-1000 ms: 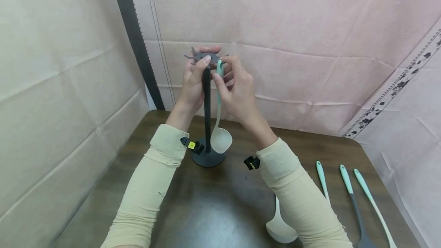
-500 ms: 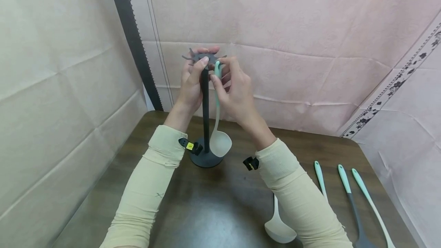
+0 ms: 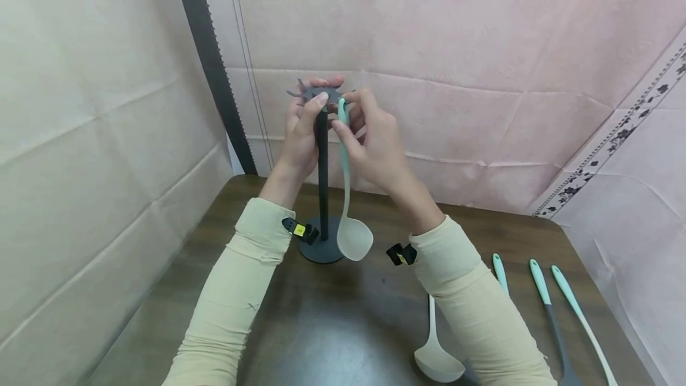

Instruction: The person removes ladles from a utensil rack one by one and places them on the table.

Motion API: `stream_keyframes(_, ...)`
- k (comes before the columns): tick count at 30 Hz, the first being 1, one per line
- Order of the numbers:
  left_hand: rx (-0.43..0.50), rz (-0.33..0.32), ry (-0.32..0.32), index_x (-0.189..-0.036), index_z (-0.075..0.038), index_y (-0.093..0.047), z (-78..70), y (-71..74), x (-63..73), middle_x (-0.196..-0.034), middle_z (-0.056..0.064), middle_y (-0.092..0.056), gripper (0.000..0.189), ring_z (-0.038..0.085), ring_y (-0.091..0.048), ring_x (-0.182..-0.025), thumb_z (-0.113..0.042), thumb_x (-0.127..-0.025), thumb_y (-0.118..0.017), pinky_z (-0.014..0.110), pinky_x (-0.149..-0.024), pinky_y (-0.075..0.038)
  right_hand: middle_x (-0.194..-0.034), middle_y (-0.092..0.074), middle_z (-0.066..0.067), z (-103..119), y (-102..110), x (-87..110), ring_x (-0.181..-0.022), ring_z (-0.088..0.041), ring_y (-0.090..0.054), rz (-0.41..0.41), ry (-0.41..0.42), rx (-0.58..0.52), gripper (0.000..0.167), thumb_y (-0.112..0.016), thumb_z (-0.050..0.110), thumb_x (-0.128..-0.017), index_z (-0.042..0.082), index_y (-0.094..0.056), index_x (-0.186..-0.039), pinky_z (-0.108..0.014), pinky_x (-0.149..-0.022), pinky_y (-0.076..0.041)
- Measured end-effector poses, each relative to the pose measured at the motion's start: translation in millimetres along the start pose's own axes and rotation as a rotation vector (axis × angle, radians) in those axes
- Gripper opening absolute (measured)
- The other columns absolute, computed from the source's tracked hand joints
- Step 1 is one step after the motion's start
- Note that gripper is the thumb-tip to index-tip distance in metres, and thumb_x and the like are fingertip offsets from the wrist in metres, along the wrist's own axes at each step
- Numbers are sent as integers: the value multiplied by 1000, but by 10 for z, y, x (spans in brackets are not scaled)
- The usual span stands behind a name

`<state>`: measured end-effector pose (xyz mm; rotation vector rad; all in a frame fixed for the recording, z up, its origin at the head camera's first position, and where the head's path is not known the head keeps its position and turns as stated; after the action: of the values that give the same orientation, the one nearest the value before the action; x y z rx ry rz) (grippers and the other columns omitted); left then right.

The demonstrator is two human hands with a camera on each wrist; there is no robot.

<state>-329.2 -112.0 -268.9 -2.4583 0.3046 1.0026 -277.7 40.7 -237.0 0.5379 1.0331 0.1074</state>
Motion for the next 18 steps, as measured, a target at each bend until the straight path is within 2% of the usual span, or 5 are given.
stream_keyframes(2, -5, 0, 6, -125, -16, -57, 2, 2, 0, -145, 17, -61, 30, 24, -57, -101, -27, -97, -57, 35, -79, -47, -88, -70, -8, 19, 39, -20, -74, -15, -68, 30, -5, 13, 36, -70, 11, -101, 0, -54, -131, -32, -64, -58)
stream_keyframes(7, -2, -10, 15, -125, -17, -56, 4, -18, 7, -145, 17, -61, 29, 23, -59, -98, -26, -97, -56, 36, -80, -48, -90, -71, -7, 44, 99, -41, -76, -14, -68, 71, -19, 36, 35, -70, 12, -102, 1, -55, -131, -31, -66, -58)
stream_keyframes(18, 11, -16, 20, -124, -17, -56, -6, -32, 7, -145, 15, -61, 27, 22, -58, -99, -24, -98, -53, 39, -85, -46, -89, -72, -4, 77, 101, -65, -77, -13, -68, 52, -38, 38, 32, -71, 11, -101, 2, -59, -130, -30, -64, -57)
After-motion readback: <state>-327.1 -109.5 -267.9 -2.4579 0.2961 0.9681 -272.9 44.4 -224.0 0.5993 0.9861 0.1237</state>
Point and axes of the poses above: each hand's wrist, its own x-axis away from the middle knuckle, its own y-axis out of the back of the hand, z = x × y, the point moved 1 cm from there along -x, towards the middle knuckle
